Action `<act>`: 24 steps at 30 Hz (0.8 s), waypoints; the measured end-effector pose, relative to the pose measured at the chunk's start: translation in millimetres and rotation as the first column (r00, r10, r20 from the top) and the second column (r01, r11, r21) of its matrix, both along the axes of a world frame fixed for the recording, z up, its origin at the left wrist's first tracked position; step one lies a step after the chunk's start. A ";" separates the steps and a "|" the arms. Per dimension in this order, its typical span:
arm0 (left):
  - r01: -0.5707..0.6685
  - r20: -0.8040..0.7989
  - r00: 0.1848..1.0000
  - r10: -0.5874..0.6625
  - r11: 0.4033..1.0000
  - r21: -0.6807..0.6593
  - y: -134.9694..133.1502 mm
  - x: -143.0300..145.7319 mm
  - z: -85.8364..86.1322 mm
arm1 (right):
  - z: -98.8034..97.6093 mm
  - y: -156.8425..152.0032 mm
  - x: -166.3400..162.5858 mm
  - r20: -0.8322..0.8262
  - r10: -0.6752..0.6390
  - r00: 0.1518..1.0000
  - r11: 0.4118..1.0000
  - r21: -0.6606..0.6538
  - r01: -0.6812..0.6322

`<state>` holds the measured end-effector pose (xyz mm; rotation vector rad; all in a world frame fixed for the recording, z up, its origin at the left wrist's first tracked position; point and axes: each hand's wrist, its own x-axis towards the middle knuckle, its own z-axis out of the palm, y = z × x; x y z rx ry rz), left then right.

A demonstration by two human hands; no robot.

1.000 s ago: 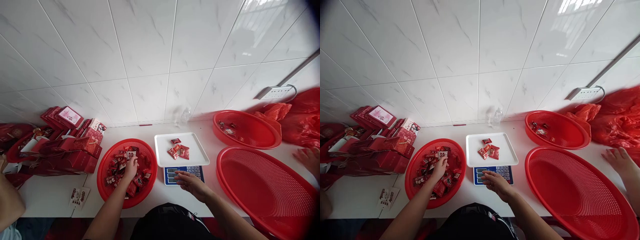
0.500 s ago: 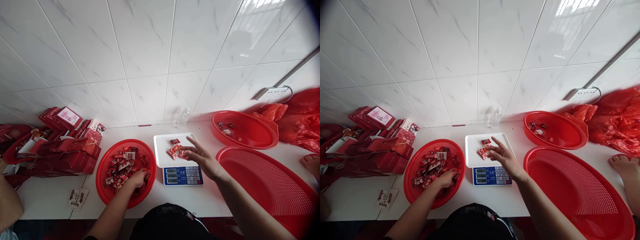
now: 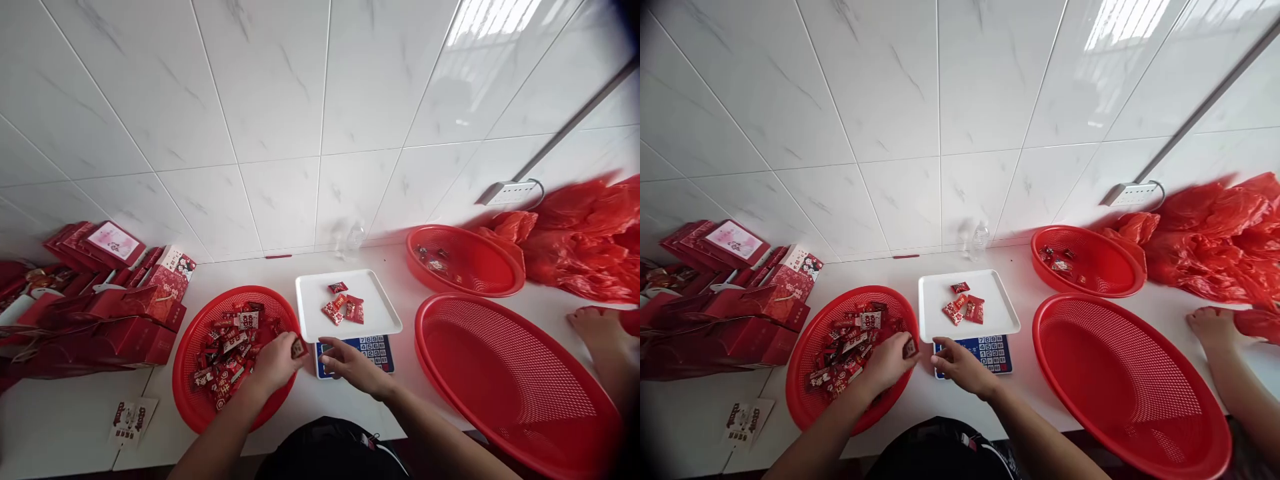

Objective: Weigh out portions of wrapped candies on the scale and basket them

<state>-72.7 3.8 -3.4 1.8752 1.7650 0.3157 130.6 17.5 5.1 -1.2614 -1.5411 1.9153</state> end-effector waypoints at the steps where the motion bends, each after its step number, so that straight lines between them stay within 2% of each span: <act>1: 0.059 -0.022 0.998 -0.060 0.998 -0.029 0.7 10.0 4.8 | -1.1 0.0 -3.4 -0.012 -0.017 1.000 1.000 0.002 0.017; 4: 0.180 -0.095 0.977 -0.190 0.978 -0.110 5.8 35.1 10.8 | -8.7 1.7 -8.1 -0.036 -0.089 0.995 0.996 0.004 0.090; 7: 0.214 -0.076 0.971 -0.225 0.968 -0.133 14.6 47.5 9.9 | -19.6 8.3 -1.7 -0.050 -0.183 0.982 0.982 -0.058 0.180; 9: 0.195 0.024 0.981 -0.193 0.972 -0.128 21.2 48.4 8.0 | -25.8 17.3 8.2 -0.039 -0.280 0.959 0.957 -0.090 0.276; 12: 0.108 0.183 0.980 -0.081 0.984 -0.143 30.3 41.0 4.8 | -29.1 35.4 26.4 -0.011 -0.449 0.893 0.890 -0.089 0.447; 14: 0.042 0.248 0.969 -0.003 0.988 -0.151 34.2 32.1 2.6 | -27.3 46.5 37.3 -0.042 -0.492 0.870 0.868 -0.092 0.487; 16: -0.016 0.284 0.957 0.056 0.990 -0.143 35.3 21.8 0.1 | -24.7 54.5 45.1 -0.101 -0.481 0.871 0.876 -0.080 0.475; 18: -0.065 0.303 0.947 0.104 0.989 -0.135 33.5 11.7 -3.0 | -24.7 59.4 49.4 -0.098 -0.487 0.868 0.873 -0.014 0.488; 21: -0.130 0.331 0.927 0.177 0.979 -0.159 26.5 -0.9 -8.0 | -31.9 63.9 50.8 0.061 -0.521 0.852 0.846 0.171 0.505; 24: -0.176 0.356 0.902 0.246 0.960 -0.219 17.1 -8.9 -12.5 | -42.5 68.5 48.9 0.254 -0.461 0.850 0.856 0.379 0.351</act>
